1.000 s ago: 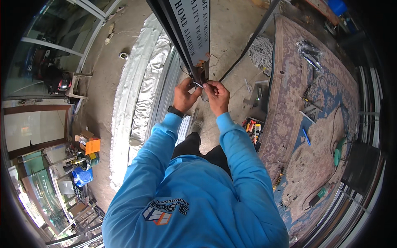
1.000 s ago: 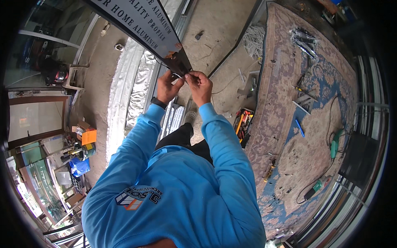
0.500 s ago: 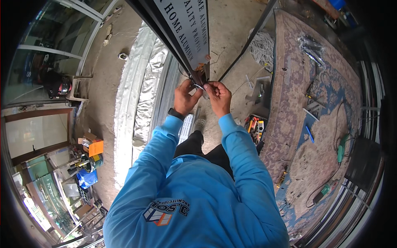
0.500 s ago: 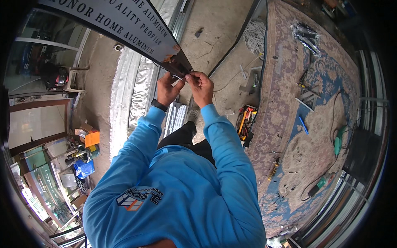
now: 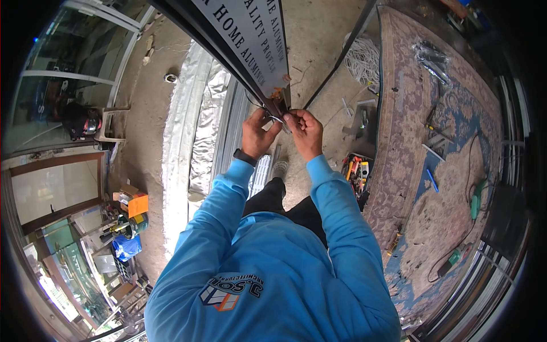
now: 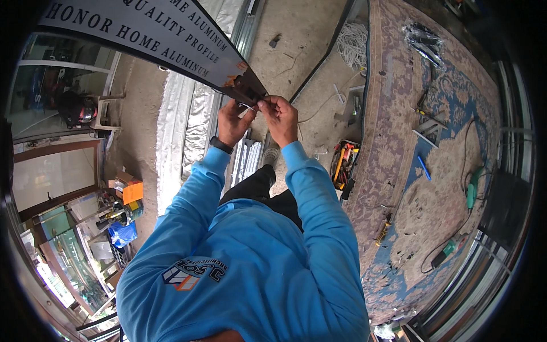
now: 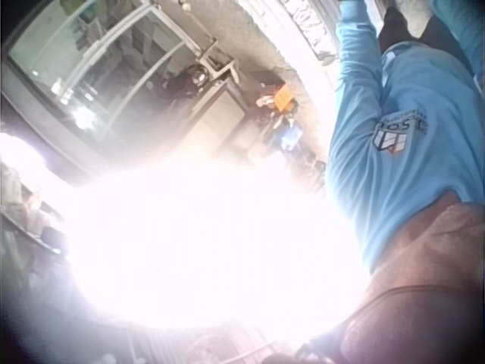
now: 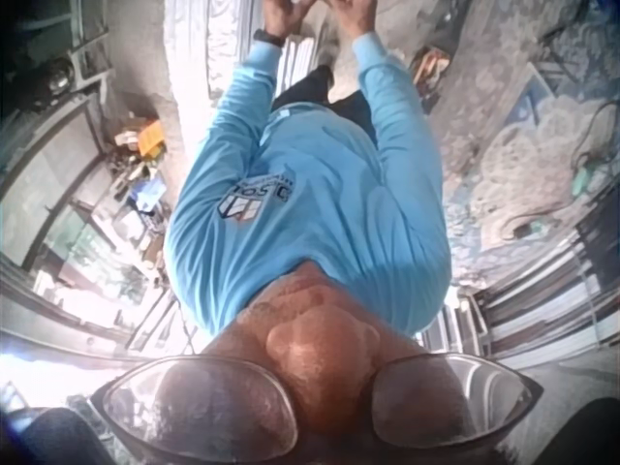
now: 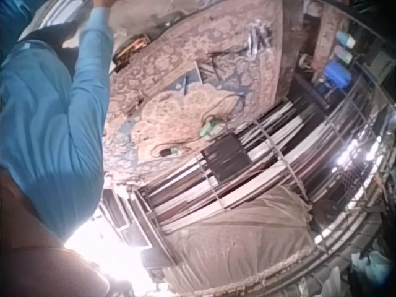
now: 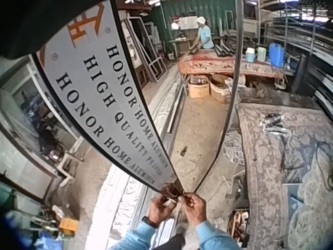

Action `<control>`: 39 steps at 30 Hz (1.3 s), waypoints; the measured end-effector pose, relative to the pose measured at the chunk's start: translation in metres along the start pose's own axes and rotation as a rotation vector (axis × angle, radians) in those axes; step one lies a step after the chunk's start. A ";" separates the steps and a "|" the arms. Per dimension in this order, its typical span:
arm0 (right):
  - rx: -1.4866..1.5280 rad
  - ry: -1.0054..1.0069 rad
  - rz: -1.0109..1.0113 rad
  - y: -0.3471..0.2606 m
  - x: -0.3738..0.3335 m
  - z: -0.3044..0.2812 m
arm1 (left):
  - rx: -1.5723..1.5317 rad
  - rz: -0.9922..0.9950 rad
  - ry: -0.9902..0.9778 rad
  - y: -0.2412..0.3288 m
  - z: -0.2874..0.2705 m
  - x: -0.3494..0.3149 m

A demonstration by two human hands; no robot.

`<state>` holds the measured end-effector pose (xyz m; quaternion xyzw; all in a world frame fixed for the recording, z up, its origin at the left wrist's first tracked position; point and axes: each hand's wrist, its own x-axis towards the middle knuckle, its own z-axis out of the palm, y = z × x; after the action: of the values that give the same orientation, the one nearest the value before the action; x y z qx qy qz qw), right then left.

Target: Assembling aluminum window frames by attaching corner brackets and securing them with screws.

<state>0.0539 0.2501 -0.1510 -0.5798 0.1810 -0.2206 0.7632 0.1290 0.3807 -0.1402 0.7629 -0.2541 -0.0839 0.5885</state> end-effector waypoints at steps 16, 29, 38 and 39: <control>0.015 0.025 -0.017 0.004 0.002 0.007 | -0.069 -0.012 -0.010 0.001 -0.004 0.003; -0.009 0.066 -0.018 0.010 -0.001 0.007 | -0.110 -0.013 -0.016 0.001 -0.002 0.003; -0.038 0.028 -0.010 0.005 0.000 0.004 | -0.104 -0.018 -0.021 -0.001 -0.001 0.003; -0.067 0.023 -0.007 0.005 0.000 0.004 | -0.081 -0.028 -0.018 -0.001 -0.001 0.004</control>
<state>0.0570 0.2544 -0.1549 -0.6029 0.1950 -0.2237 0.7406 0.1328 0.3800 -0.1404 0.7411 -0.2449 -0.1094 0.6155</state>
